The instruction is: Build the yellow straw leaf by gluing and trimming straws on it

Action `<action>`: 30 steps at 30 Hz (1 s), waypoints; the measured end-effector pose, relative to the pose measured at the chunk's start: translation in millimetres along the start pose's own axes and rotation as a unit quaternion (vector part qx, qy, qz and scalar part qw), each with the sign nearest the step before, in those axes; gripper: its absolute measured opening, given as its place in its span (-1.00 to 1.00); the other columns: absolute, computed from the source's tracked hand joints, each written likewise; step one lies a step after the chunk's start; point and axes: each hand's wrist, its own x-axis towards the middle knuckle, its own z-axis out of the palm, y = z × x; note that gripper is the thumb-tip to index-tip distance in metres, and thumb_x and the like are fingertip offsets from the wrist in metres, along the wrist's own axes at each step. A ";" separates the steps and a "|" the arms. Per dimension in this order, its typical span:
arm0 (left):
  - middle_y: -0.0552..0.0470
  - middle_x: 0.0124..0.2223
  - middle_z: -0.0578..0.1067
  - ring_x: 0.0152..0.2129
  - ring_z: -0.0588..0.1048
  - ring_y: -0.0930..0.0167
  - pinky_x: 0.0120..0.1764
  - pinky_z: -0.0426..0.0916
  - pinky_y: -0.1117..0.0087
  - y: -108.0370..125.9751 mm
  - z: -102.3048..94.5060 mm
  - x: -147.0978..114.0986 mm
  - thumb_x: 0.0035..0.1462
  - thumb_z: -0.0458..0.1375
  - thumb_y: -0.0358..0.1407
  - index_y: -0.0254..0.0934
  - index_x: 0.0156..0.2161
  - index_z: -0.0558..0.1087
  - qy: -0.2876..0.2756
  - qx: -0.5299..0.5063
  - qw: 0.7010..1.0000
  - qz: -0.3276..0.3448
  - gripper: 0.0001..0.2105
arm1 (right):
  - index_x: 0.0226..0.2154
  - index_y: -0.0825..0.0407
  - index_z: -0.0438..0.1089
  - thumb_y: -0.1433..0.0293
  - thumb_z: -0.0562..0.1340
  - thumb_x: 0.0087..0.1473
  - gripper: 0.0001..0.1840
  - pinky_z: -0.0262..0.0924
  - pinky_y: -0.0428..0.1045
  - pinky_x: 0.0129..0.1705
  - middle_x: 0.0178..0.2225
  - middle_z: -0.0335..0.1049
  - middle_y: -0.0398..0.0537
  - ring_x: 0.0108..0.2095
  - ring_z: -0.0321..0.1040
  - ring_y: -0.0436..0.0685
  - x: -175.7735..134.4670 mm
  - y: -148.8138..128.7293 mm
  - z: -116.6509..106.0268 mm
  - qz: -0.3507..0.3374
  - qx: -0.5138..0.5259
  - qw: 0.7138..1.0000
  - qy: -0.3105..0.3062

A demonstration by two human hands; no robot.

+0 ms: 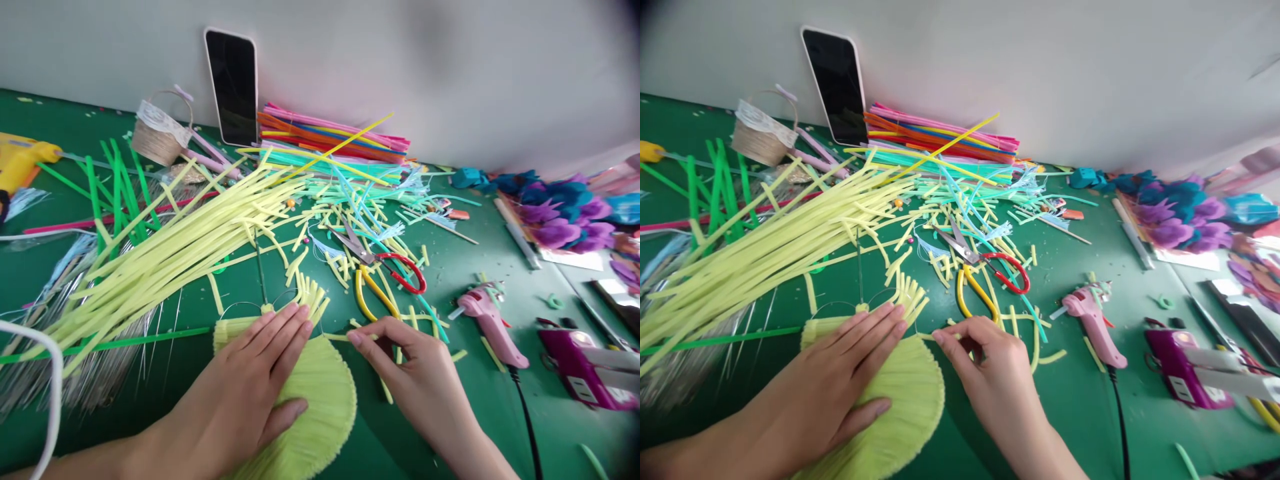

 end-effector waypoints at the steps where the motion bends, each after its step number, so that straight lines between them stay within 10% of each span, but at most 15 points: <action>1: -0.19 0.42 0.07 0.37 -0.02 0.22 0.32 -0.23 0.19 0.5 0.4 -0.4 0.32 -0.07 0.00 -0.43 0.37 0.07 0.002 -0.001 1.000 0.000 -0.33 | -0.47 -0.03 0.51 0.25 0.29 0.16 -0.78 0.20 -0.09 -0.54 -0.55 0.48 -0.18 -0.60 0.33 0.01 -2.4 -2.7 -0.1 -0.026 -0.011 1.000 0.010; 11: -0.14 0.43 0.06 0.37 -0.01 0.26 0.34 -0.17 0.22 2.6 4.7 -0.7 0.31 -0.07 0.02 -0.40 0.37 0.07 0.000 -0.029 0.999 -0.025 -0.33 | -0.56 0.05 0.33 0.58 0.23 0.15 -0.72 0.03 0.01 -0.48 -0.60 0.27 -0.11 -0.53 0.14 0.06 -29.0 -24.1 37.1 -0.332 -0.179 0.924 0.067; 23: -0.15 0.42 0.09 0.37 0.01 0.28 0.34 -0.24 0.24 1.7 6.0 0.5 0.27 0.00 -0.10 -0.43 0.33 0.13 0.010 -0.024 0.999 -0.026 -0.37 | -0.34 0.16 0.47 0.54 0.23 0.20 -0.90 0.15 0.00 -0.45 -0.51 0.39 -0.02 -0.49 0.21 0.09 -36.0 -17.0 59.9 -0.333 -0.159 0.927 0.060; 30: -0.19 0.42 0.07 0.37 0.00 0.22 0.33 -0.22 0.21 1.4 5.0 -0.5 0.24 0.05 0.02 -0.43 0.35 0.10 0.012 -0.020 1.000 -0.012 -0.27 | -0.05 0.13 0.42 0.30 0.21 0.27 -0.72 0.33 -0.02 -0.31 -0.31 0.50 0.02 -0.36 0.39 0.11 -37.5 -10.1 31.6 -0.302 -0.055 0.951 0.016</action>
